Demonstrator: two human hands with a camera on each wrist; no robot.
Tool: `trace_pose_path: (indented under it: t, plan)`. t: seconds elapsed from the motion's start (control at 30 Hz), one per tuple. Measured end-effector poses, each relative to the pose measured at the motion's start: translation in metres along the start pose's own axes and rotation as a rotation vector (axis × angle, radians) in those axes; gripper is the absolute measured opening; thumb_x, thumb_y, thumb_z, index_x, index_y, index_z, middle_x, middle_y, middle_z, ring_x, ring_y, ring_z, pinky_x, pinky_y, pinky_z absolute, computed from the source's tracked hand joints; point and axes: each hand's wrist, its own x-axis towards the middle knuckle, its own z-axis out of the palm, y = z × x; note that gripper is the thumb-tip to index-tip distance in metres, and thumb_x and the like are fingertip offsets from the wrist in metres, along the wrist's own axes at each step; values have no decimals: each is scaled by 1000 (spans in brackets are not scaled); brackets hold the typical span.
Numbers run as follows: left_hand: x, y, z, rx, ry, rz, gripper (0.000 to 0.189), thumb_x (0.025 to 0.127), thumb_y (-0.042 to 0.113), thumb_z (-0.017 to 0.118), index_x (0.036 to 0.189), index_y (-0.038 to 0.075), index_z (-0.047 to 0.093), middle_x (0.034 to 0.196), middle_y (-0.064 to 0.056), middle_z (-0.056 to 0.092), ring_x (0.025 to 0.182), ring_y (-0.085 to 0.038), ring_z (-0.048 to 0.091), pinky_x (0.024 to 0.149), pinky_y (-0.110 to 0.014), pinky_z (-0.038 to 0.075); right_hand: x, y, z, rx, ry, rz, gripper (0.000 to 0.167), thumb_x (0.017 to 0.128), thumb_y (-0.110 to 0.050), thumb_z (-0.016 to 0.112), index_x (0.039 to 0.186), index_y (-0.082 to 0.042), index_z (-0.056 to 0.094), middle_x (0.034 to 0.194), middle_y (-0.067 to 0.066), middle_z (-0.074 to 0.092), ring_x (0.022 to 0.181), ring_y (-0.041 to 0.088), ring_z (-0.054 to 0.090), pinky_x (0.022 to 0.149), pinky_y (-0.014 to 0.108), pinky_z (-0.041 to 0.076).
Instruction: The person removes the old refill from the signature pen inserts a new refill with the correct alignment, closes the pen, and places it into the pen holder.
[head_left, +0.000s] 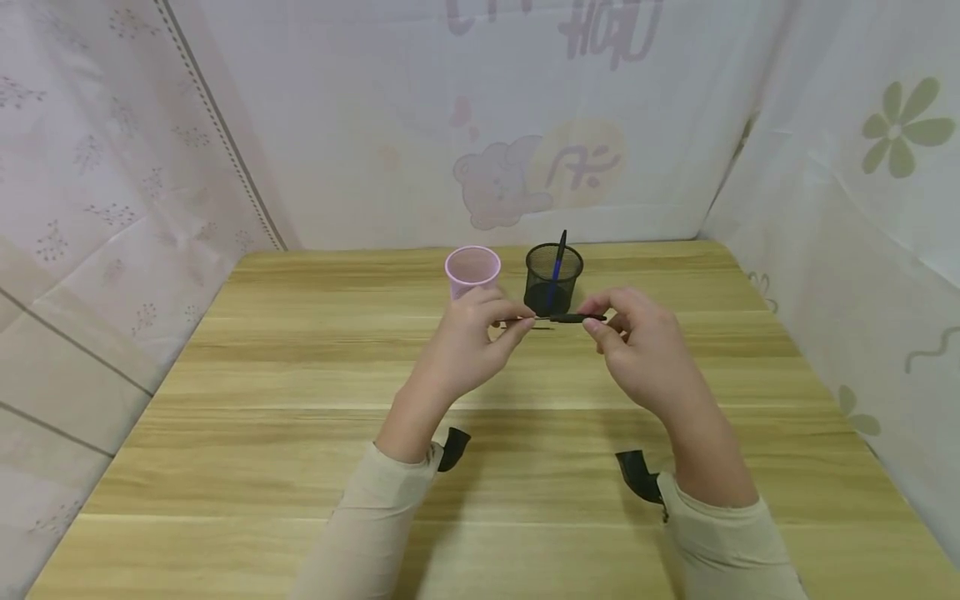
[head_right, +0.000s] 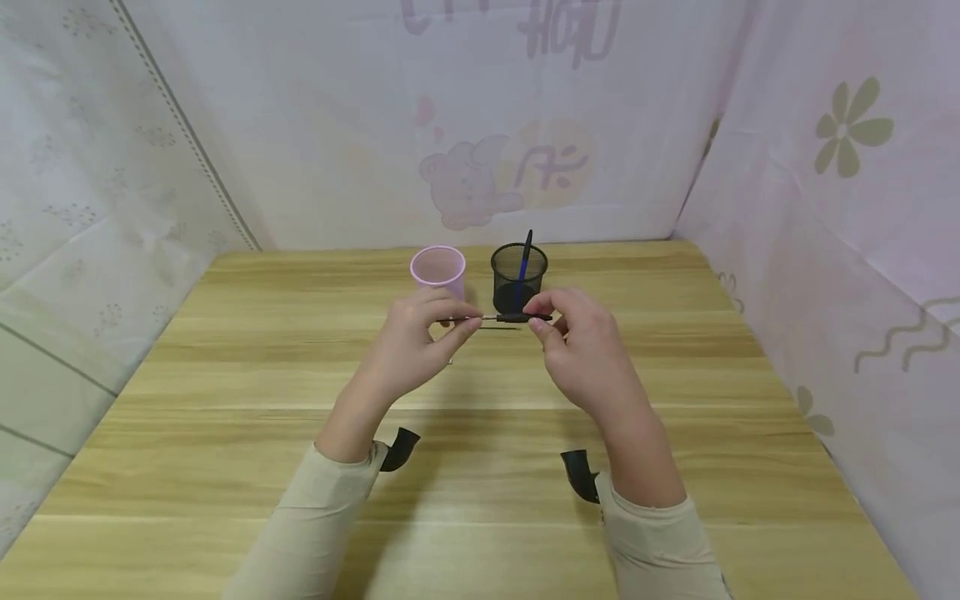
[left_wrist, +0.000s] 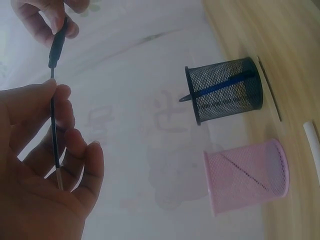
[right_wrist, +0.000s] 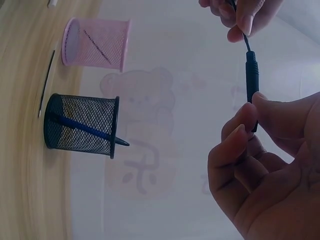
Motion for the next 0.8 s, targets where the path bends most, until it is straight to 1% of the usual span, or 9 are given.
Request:
trace_pose_path:
  t: [0.13,0.27,0.4,0.57,0.67,0.8]
  plan:
    - [0,1,0,10,-2,2,12,100,14,75,105,6,82,94,-3,76,91,-16,66,85,-30,56,-2,0,2,-5,-11,-1,12,107,-8,62,116,-7,69,100,12,63,71,21,59,54,28,46]
    - [0,4,1,7,-7,1,13,101,14,73,107,5,82,98,-4,78,94,-17,68,87,-29,57,-2,-1,4,-1,-20,-6,12,107,-8,62,117,-8,69,99,13,63,71,21,59,54,28,46]
    - [0,6,2,-11,-23,-8,16,104,14,70,110,4,80,105,-6,80,96,-18,69,88,-31,59,-2,-2,7,11,-12,-21,11,106,-6,63,114,-8,70,97,13,62,70,22,59,54,28,46]
    - [1,8,7,-37,-45,-39,21,108,16,64,118,5,78,112,-6,80,100,-18,69,90,-35,61,-3,-2,10,0,-20,-18,12,106,-6,63,115,-9,71,98,12,63,70,21,60,56,28,48]
    - [2,10,10,-54,-49,-57,26,111,19,58,125,6,75,118,-6,78,106,-18,70,95,-37,60,-3,-2,12,5,-24,-14,13,106,-6,63,115,-8,71,99,12,64,71,21,61,57,29,49]
    - [4,13,13,-86,-56,-81,34,114,24,51,136,7,69,131,-8,75,119,-20,70,104,-37,59,-3,-1,15,13,-17,-25,12,105,-5,64,114,-7,71,101,11,66,72,21,62,58,29,49]
